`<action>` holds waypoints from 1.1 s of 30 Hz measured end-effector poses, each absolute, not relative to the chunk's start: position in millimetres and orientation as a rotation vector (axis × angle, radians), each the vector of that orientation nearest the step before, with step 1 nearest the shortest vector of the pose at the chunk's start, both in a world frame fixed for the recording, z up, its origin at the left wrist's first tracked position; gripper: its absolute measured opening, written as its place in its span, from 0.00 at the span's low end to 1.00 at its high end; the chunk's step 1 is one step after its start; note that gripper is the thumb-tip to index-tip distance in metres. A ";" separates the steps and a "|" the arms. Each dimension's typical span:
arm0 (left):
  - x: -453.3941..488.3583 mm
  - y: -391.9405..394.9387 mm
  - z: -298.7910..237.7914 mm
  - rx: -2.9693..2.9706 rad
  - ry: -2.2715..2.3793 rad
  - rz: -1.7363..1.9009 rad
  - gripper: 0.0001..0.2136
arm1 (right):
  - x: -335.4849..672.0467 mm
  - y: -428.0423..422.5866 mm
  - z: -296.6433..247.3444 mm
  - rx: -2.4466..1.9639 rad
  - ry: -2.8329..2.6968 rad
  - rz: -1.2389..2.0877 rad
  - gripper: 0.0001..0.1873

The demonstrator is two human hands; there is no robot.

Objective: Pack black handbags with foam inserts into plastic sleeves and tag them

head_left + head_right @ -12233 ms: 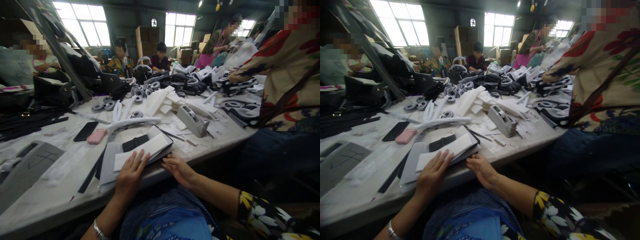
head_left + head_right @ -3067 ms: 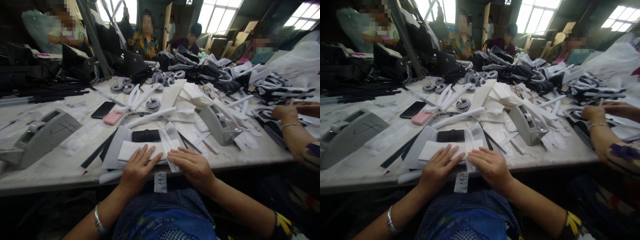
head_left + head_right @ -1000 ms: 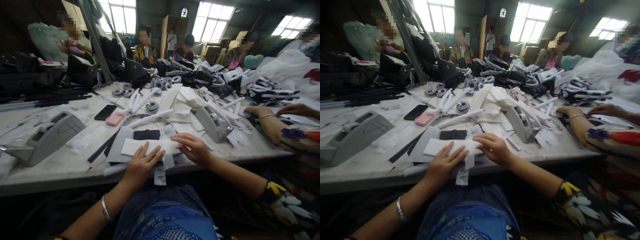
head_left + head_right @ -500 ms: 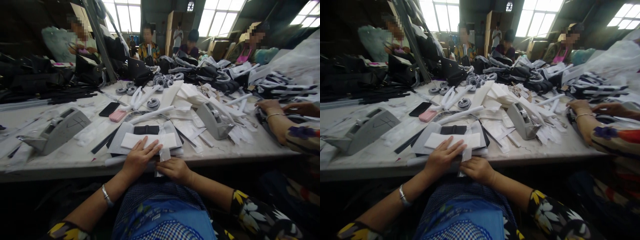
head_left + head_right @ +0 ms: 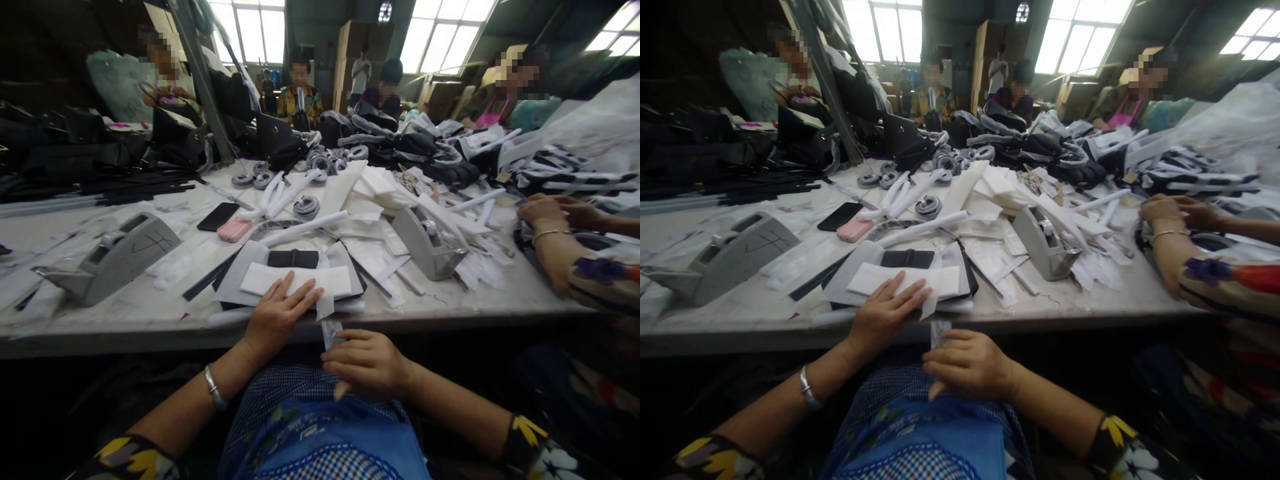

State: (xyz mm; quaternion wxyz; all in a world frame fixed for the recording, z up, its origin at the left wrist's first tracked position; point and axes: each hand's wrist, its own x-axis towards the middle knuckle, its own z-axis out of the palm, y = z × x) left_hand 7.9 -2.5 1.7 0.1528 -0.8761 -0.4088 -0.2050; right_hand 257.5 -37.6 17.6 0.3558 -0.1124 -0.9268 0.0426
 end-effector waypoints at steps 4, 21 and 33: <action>8.0 -2.2 1.9 -2.519 -1.171 -0.602 0.28 | 262.3 -19.7 47.5 -0.439 -2.319 -0.110 0.17; 21.6 -11.4 9.0 -2.594 -1.429 -0.829 0.28 | 266.1 11.5 -21.7 -0.567 -2.225 -0.131 0.15; 41.7 -9.2 -4.3 -2.374 -1.416 -1.035 0.15 | 264.0 4.8 3.3 -0.604 -2.188 -0.003 0.15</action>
